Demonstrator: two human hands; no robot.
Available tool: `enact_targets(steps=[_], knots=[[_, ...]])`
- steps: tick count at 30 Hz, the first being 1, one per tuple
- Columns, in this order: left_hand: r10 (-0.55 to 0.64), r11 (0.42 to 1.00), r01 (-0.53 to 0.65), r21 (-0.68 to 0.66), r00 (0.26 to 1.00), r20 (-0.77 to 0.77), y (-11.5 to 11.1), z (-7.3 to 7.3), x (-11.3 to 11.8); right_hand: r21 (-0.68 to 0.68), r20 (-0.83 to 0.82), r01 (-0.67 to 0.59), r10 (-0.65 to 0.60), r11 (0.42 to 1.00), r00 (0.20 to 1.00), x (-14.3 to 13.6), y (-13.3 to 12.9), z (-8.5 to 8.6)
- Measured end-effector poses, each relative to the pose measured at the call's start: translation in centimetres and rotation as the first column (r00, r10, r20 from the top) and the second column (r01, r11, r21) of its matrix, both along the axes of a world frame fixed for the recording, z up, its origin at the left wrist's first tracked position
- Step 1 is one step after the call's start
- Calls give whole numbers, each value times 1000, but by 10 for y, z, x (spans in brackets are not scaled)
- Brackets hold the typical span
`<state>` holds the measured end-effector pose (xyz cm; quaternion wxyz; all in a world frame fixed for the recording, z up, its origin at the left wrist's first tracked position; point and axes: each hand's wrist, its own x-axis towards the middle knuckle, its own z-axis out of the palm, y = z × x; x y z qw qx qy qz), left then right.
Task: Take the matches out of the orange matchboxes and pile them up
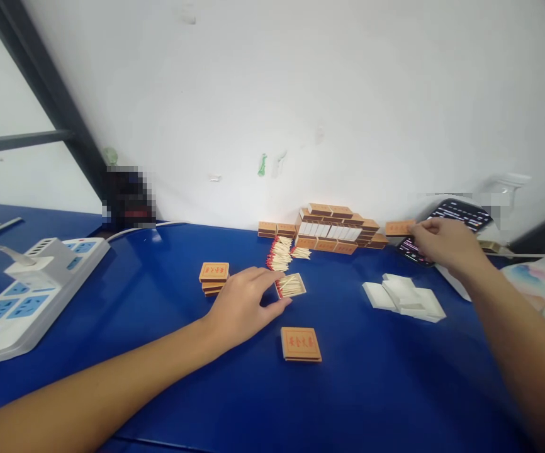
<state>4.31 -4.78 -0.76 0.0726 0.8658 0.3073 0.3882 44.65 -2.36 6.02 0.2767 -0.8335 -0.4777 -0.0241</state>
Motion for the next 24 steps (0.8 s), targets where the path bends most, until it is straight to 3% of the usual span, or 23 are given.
enact_targets(steps=[7, 12, 16, 24], knots=[[-63, 998, 63, -1, 998, -17, -1, 0, 0, -142, -198, -14, -15, 990, 980, 7, 22, -11], [-74, 997, 74, 1, 997, -29, -1, -1, 1, -97, -298, -61, 30, 993, 954, 15, 29, -32], [-72, 997, 72, 15, 997, -29, -1, -2, 1, -115, -293, -63, 27, 991, 956, 19, 26, -42], [-84, 996, 85, 23, 996, -37, -3, 0, 0, -202, -200, -8, -33, 979, 979, 15, 19, -35]])
